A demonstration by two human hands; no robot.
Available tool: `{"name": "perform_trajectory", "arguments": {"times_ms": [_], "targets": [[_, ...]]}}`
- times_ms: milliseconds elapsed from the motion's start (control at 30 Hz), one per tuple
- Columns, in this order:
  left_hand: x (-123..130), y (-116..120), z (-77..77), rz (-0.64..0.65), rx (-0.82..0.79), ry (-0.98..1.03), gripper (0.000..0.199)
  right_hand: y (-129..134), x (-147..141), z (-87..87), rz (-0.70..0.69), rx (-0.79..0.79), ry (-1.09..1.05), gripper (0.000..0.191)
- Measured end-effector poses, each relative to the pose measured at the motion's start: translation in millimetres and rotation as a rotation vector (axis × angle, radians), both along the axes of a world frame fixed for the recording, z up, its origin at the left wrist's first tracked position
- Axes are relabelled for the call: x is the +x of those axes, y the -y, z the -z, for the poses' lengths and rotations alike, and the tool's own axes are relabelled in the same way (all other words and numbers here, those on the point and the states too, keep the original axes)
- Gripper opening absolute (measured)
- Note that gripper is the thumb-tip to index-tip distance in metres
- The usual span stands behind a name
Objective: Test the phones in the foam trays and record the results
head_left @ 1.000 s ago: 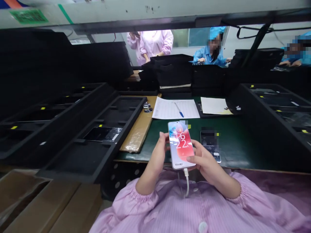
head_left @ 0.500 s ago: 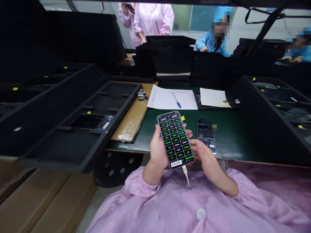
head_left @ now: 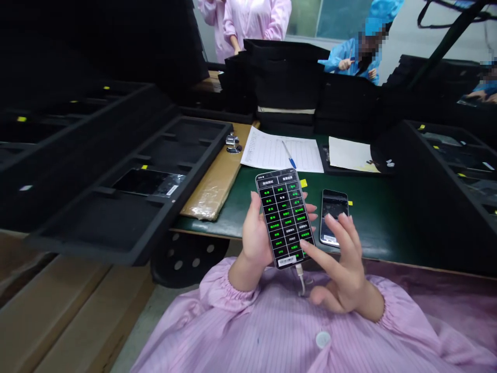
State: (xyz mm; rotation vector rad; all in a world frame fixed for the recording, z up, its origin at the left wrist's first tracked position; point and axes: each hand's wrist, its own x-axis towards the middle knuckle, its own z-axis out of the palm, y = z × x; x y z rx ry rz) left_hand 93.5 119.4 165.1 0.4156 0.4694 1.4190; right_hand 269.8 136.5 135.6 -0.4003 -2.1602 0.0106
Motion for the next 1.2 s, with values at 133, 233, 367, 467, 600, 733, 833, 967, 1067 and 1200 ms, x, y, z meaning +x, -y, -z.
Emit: {"name": "perform_trajectory", "arguments": {"times_ms": [133,233,367,467,600,733,833,967,1067,1200], "targets": [[-1,-1,1.9,0.006,-0.002,0.053,0.091,-4,0,-0.8,-0.012,-0.06,0.0,0.053],[0,-2,2.1,0.013,0.003,0.057,0.09,-6,-2,-2.0,0.004,-0.087,0.015,0.052],[1,-1,1.7,0.016,0.009,0.019,0.09,-8,-6,-1.6,0.046,-0.122,0.08,0.058],[3,1,2.1,0.009,0.012,-0.002,0.086,-8,-8,0.4,0.057,-0.166,0.119,0.062],[9,3,6.7,-0.05,0.0,-0.085,0.08,-7,-7,1.6,0.025,-0.186,0.092,0.063],[17,5,18.3,-0.383,0.066,-0.463,0.076,-7,-3,1.4,0.001,-0.186,0.01,0.06],[20,7,25.5,-0.678,0.246,-0.928,0.072,-7,0,2.0,-0.008,-0.183,-0.077,0.06],[19,7,24.5,-0.718,0.301,-0.981,0.078,-7,1,3.2,-0.022,-0.185,-0.093,0.059],[17,7,16.3,-0.458,0.153,-0.528,0.084,-7,-2,3.7,-0.027,-0.204,0.006,0.061],[11,6,2.7,-0.129,0.055,-0.086,0.085,-5,-5,3.8,0.004,-0.181,0.082,0.063]]}}
